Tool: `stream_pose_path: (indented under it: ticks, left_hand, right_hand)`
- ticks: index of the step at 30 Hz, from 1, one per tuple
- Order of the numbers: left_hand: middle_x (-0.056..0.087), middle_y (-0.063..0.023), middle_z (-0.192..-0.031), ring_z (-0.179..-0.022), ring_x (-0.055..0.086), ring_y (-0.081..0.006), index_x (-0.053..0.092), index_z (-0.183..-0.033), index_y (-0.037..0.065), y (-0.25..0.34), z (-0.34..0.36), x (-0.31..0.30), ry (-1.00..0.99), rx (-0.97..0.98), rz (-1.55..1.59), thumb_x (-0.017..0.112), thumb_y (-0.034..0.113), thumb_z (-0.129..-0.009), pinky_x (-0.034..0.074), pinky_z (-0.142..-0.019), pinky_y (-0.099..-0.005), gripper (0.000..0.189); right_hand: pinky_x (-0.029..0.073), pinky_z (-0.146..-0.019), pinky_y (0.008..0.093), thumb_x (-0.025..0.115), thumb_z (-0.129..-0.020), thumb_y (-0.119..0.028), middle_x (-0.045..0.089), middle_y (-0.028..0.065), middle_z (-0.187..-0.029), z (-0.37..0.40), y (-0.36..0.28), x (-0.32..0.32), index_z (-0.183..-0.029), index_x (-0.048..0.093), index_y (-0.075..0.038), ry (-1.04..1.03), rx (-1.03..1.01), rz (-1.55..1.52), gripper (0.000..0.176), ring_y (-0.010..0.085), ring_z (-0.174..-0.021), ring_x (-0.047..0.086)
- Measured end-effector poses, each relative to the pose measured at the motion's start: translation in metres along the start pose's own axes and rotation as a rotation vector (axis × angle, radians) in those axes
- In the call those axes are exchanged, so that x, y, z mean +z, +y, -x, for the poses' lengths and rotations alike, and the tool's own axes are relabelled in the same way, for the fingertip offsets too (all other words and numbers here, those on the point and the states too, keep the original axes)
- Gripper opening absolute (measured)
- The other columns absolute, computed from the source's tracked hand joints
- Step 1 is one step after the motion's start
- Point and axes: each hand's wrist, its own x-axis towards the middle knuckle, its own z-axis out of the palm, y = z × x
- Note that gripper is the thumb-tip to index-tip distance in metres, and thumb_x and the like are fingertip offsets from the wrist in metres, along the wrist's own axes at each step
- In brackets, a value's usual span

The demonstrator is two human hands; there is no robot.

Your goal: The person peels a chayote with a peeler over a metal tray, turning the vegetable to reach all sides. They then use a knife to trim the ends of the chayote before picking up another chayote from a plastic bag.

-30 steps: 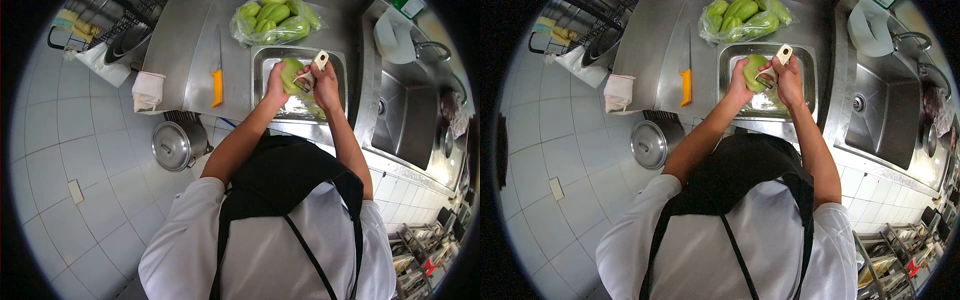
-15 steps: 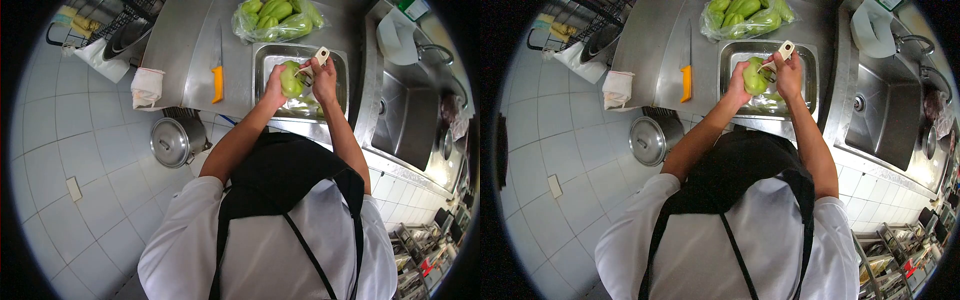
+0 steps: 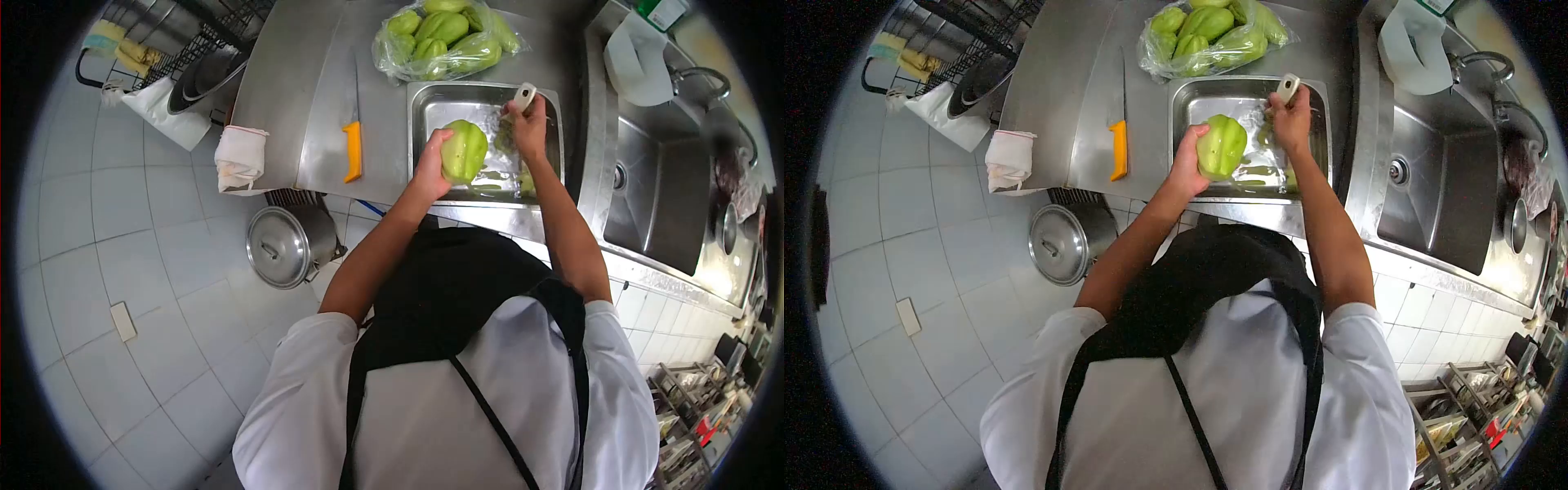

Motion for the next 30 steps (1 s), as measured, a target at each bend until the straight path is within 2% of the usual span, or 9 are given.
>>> stream_pose_path:
  ticks: [1,2,6,9,13,19,20,23,30]
  left_hand:
    - [0.066,-0.0121,-0.11,-0.099,0.066,-0.0282,0.058,-0.119,0.007,-0.001,-0.001,0.0,0.002,-0.004,-0.002,0.055,0.037,-0.091,0.054,-0.087,-0.0456,0.042]
    - [0.066,-0.012,-0.11,-0.099,0.066,-0.0283,0.058,-0.119,0.007,-0.002,0.0,-0.002,0.011,-0.009,-0.002,0.055,0.037,-0.091,0.054,-0.087,-0.0456,0.041]
    - [0.063,-0.0155,-0.12,-0.105,0.063,-0.0345,0.056,-0.125,0.008,0.003,-0.015,-0.003,-0.022,-0.029,0.087,0.054,0.037,-0.091,0.052,-0.089,-0.055,0.045]
    - [0.063,-0.0152,-0.119,-0.106,0.063,-0.0333,0.056,-0.125,0.007,0.004,-0.017,0.01,-0.013,-0.026,0.112,0.053,0.039,-0.093,0.05,-0.091,-0.0524,0.046]
    - [0.064,-0.0143,-0.116,-0.106,0.063,-0.031,0.055,-0.125,0.004,0.003,-0.014,0.029,0.005,0.004,0.091,0.05,0.04,-0.097,0.049,-0.094,-0.0477,0.046]
    - [0.065,-0.0128,-0.111,-0.1,0.064,-0.0281,0.057,-0.121,0.003,0.001,-0.019,0.037,-0.117,-0.015,0.124,0.045,0.041,-0.099,0.051,-0.089,-0.0435,0.045]
    - [0.066,-0.0126,-0.109,-0.096,0.064,-0.028,0.058,-0.119,0.005,-0.001,-0.016,0.041,-0.006,-0.007,0.06,0.044,0.043,-0.099,0.051,-0.086,-0.0433,0.045]
    - [0.067,-0.0119,-0.108,-0.097,0.065,-0.0283,0.059,-0.118,0.005,-0.007,-0.019,0.034,0.001,-0.003,0.052,0.045,0.044,-0.099,0.052,-0.087,-0.0432,0.045]
    - [0.065,-0.0124,-0.114,-0.099,0.067,-0.0263,0.056,-0.124,0.007,-0.027,-0.008,0.028,-0.05,-0.025,-0.049,0.057,0.035,-0.094,0.054,-0.088,-0.0427,0.041]
  right_hand:
    - [0.054,-0.071,0.0319,0.064,-0.094,-0.007,0.067,0.0097,-0.091,-0.001,-0.008,-0.005,-0.126,0.044,-0.003,-0.042,-0.051,0.112,0.038,0.0158,-0.08,0.066]
    - [0.053,-0.072,0.0304,0.062,-0.095,-0.007,0.068,0.009,-0.092,0.004,-0.04,-0.008,-0.122,0.046,-0.003,-0.069,-0.212,0.466,0.032,0.0137,-0.081,0.066]
    - [0.054,-0.074,0.0321,0.058,-0.097,-0.005,0.066,0.0099,-0.088,0.013,-0.107,0.005,-0.119,0.043,-0.001,-0.106,-0.017,-0.175,0.027,0.0187,-0.081,0.068]
    - [0.056,-0.073,0.0341,0.055,-0.097,-0.003,0.065,0.0109,-0.087,0.032,-0.125,0.004,-0.118,0.042,0.0,-0.205,0.224,-0.405,0.025,0.0215,-0.08,0.069]
    - [0.058,-0.071,0.036,0.053,-0.1,-0.006,0.064,0.0118,-0.087,0.041,-0.124,-0.006,-0.116,0.042,-0.002,-0.264,0.329,-0.57,0.02,0.0229,-0.079,0.069]
    - [0.056,-0.076,0.0341,0.053,-0.1,-0.006,0.064,0.0102,-0.088,0.055,-0.122,0.0,-0.118,0.043,-0.001,-0.313,0.258,-0.498,0.022,0.0213,-0.08,0.068]
    - [0.055,-0.077,0.0334,0.053,-0.099,-0.006,0.064,0.0101,-0.088,0.054,-0.122,0.001,-0.118,0.043,-0.001,-0.297,0.216,-0.445,0.022,0.0207,-0.081,0.068]
    - [0.053,-0.079,0.0314,0.053,-0.099,-0.005,0.064,0.0097,-0.089,0.049,-0.119,0.003,-0.121,0.042,0.0,-0.281,0.156,-0.351,0.026,0.0187,-0.082,0.067]
    - [0.055,-0.073,0.031,0.058,-0.096,-0.003,0.065,0.0107,-0.09,0.019,-0.101,0.011,-0.123,0.04,0.0,-0.213,0.049,-0.198,0.033,0.0196,-0.08,0.068]
